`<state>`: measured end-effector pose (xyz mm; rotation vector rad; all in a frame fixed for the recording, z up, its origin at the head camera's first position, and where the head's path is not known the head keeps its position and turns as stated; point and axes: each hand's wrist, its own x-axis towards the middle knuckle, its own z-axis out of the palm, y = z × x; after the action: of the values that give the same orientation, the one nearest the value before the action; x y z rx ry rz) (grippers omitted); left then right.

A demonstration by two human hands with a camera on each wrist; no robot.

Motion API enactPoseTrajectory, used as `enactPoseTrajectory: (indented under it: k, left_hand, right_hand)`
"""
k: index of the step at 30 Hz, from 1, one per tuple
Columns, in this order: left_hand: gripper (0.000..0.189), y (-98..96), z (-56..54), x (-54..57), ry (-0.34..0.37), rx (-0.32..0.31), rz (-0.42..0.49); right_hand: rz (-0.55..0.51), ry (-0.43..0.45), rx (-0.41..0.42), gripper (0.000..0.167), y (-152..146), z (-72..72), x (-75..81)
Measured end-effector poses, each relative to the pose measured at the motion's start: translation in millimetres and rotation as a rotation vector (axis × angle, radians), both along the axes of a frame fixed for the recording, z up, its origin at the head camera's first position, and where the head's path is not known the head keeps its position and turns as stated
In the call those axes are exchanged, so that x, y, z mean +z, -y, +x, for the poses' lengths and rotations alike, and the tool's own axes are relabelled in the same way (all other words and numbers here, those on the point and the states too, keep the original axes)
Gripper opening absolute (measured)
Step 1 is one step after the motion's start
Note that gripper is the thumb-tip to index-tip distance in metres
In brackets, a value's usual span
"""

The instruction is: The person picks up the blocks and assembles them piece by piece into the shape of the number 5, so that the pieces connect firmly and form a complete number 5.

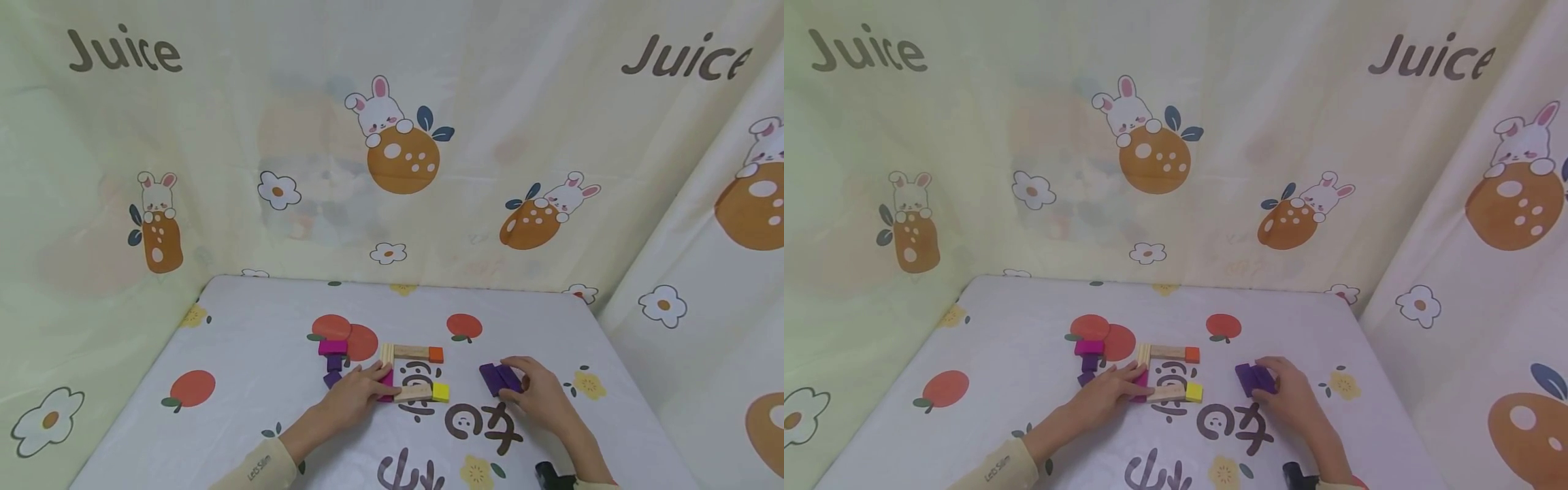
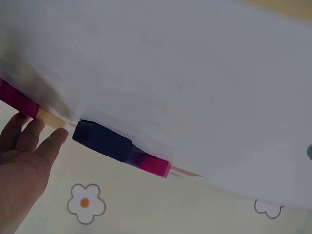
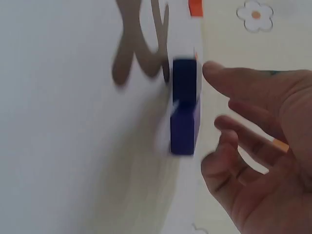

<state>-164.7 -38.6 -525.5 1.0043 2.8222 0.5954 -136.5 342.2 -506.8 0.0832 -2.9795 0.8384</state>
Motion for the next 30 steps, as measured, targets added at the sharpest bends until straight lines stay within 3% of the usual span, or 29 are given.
enactPoseTrajectory:
  k: [7,11,21,30]
  left_hand:
    - [0.042,1.1,-1.5,-0.2,-0.006,-0.001,-0.011]
    - [0.041,1.1,-1.7,-0.7,-0.005,0.000,-0.001]
    - [0.040,0.5,-1.7,-0.2,-0.010,-0.009,0.015]
    - [0.040,0.8,-2.4,-2.0,-0.011,-0.012,0.012]
  right_hand:
    - [-0.170,0.151,0.062,0.078,-33,-10.5,-9.5]
    - [-0.223,0.177,0.131,0.081,-46,-17.6,-17.7]
    - [-0.199,0.197,0.212,0.079,-53,-24.8,-21.4]
    - [-0.200,0.209,0.203,0.072,-48,-24.4,-17.7]
